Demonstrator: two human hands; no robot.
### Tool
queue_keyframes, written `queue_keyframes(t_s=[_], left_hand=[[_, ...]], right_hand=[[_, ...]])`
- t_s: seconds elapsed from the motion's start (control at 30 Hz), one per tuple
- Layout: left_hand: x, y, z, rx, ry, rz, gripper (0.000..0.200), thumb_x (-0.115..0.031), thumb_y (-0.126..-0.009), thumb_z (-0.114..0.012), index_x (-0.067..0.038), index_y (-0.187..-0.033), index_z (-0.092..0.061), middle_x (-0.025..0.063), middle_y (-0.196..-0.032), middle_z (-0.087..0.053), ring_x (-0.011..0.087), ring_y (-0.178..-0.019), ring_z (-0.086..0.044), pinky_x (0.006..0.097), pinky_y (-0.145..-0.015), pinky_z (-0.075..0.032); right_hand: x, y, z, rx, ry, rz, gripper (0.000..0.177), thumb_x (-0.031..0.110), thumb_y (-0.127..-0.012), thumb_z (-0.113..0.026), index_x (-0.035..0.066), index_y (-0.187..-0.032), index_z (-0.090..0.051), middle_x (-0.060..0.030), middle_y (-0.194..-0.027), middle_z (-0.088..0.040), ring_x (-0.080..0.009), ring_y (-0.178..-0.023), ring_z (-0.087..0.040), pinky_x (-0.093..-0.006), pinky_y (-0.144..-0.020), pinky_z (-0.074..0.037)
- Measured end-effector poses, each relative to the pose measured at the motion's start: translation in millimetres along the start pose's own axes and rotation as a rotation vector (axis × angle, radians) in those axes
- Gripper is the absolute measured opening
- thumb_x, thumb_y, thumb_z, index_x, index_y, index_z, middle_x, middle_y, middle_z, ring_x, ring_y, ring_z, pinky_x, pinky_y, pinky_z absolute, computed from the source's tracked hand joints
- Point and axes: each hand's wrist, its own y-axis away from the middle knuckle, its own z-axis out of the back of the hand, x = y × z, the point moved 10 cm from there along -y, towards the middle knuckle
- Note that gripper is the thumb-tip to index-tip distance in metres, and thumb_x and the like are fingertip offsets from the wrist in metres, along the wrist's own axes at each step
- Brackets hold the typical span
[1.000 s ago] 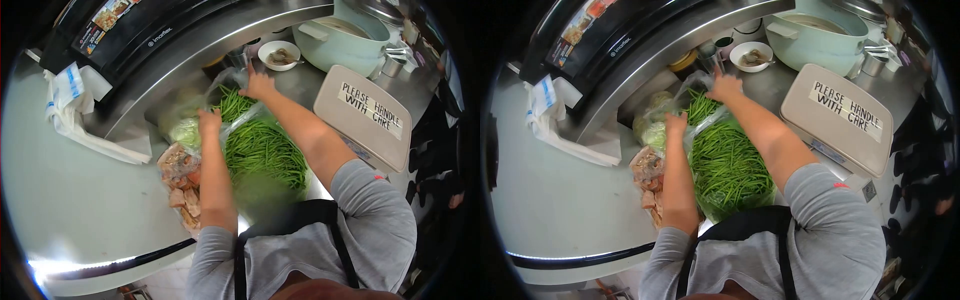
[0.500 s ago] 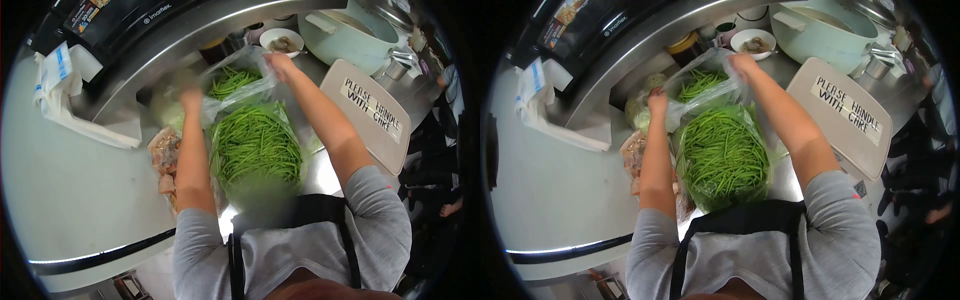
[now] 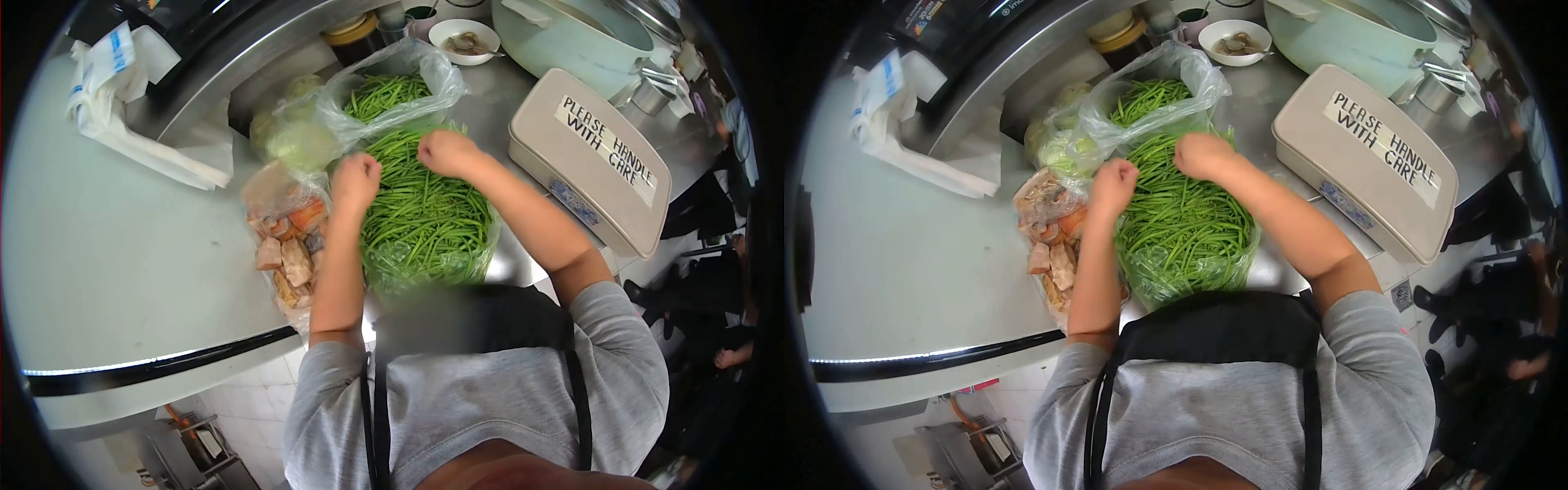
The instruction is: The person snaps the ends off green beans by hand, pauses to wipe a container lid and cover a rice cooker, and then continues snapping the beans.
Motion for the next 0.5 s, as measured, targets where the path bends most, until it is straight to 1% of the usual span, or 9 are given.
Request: queue_keyframes(t_s=[0.07, 0.1, 0.2, 0.23, 0.3, 0.33, 0.4, 0.5], left_hand=[[-16.1, 28.3, -2.8, -0.08, -0.061, -0.067, 0.031, -0.023, -0.069, -0.06, -0.008, -0.095, -0.053, 0.0163, -0.092, -0.051, 0.0302, -0.091, -0.047, 0.0368, -0.076, -0.039], [-24.2, 41.8, -4.3, -0.12, -0.088, -0.099, 0.033, -0.023, -0.068, -0.061, -0.009, -0.097, -0.053, 0.0171, -0.099, -0.049, 0.0312, -0.097, -0.045, 0.0378, -0.079, -0.037], [-43.2, 74.4, -14.8, -0.113, -0.195, -0.137, 0.041, -0.023, -0.066, -0.063, -0.012, -0.104, -0.05, 0.0179, -0.113, -0.038, 0.0348, -0.107, -0.033, 0.0417, -0.085, -0.032], [-39.8, 79.4, -23.9, -0.098, -0.197, -0.147, 0.04, -0.022, -0.065, -0.064, -0.014, -0.102, -0.053, 0.0178, -0.116, -0.034, 0.0355, -0.108, -0.031, 0.0441, -0.085, -0.031], [-37.8, 87.1, -26.0, -0.145, -0.174, -0.203, 0.035, -0.021, -0.065, -0.063, -0.013, -0.098, -0.055, 0.018, -0.114, -0.035, 0.0355, -0.107, -0.032, 0.0433, -0.085, -0.031], [-39.2, 89.8, -24.6, -0.17, -0.162, -0.234, 0.032, -0.021, -0.066, -0.063, -0.013, -0.096, -0.056, 0.0181, -0.114, -0.036, 0.0355, -0.107, -0.033, 0.0428, -0.085, -0.031], [-37.8, 95.1, -17.9, -0.231, -0.123, -0.205, 0.027, -0.019, -0.066, -0.062, -0.013, -0.093, -0.058, 0.0179, -0.113, -0.037, 0.035, -0.106, -0.034, 0.0423, -0.084, -0.032], [-50.6, 92.7, -7.8, -0.339, 0.016, -0.236, 0.024, -0.018, -0.068, -0.06, -0.012, -0.091, -0.059, 0.0179, -0.111, -0.038, 0.0349, -0.103, -0.034, 0.0415, -0.084, -0.031]], right_hand=[[2.3, 9.7, -20.9, -0.001, 0.225, 0.022, 0.026, 0.024, -0.071, -0.051, 0.005, -0.087, -0.059, -0.0129, -0.094, -0.053, -0.027, -0.091, -0.049, -0.0358, -0.074, -0.04], [6.0, 18.1, -28.0, 0.058, 0.287, -0.023, 0.025, 0.021, -0.071, -0.05, 0.005, -0.089, -0.058, -0.013, -0.103, -0.046, -0.0278, -0.099, -0.042, -0.0362, -0.079, -0.036], [17.2, 38.9, -38.3, -0.011, 0.38, 0.032, 0.022, 0.017, -0.071, -0.049, 0.005, -0.088, -0.058, -0.0122, -0.1, -0.046, -0.0262, -0.097, -0.042, -0.0355, -0.078, -0.035], [21.5, 48.4, -38.8, -0.057, 0.394, 0.068, 0.021, 0.016, -0.071, -0.049, 0.006, -0.087, -0.058, -0.0115, -0.098, -0.046, -0.0257, -0.096, -0.042, -0.0355, -0.077, -0.035], [26.8, 65.3, -35.4, -0.157, 0.427, 0.14, 0.019, 0.014, -0.071, -0.048, 0.007, -0.086, -0.058, -0.0101, -0.095, -0.047, -0.0246, -0.094, -0.043, -0.0356, -0.075, -0.035], [25.4, 69.0, -34.2, -0.185, 0.37, 0.163, 0.018, 0.014, -0.07, -0.05, 0.008, -0.085, -0.058, -0.0093, -0.093, -0.047, -0.0239, -0.093, -0.043, -0.0353, -0.075, -0.036], [23.4, 76.9, -24.6, -0.25, 0.258, 0.196, 0.016, 0.014, -0.069, -0.052, 0.009, -0.083, -0.059, -0.0077, -0.09, -0.049, -0.0226, -0.092, -0.044, -0.0346, -0.073, -0.036], [36.8, 100.1, 17.2, -0.524, -0.029, 0.295, 0.015, 0.012, -0.066, -0.056, 0.01, -0.081, -0.059, -0.0055, -0.085, -0.05, -0.022, -0.086, -0.047, -0.0338, -0.071, -0.038]])
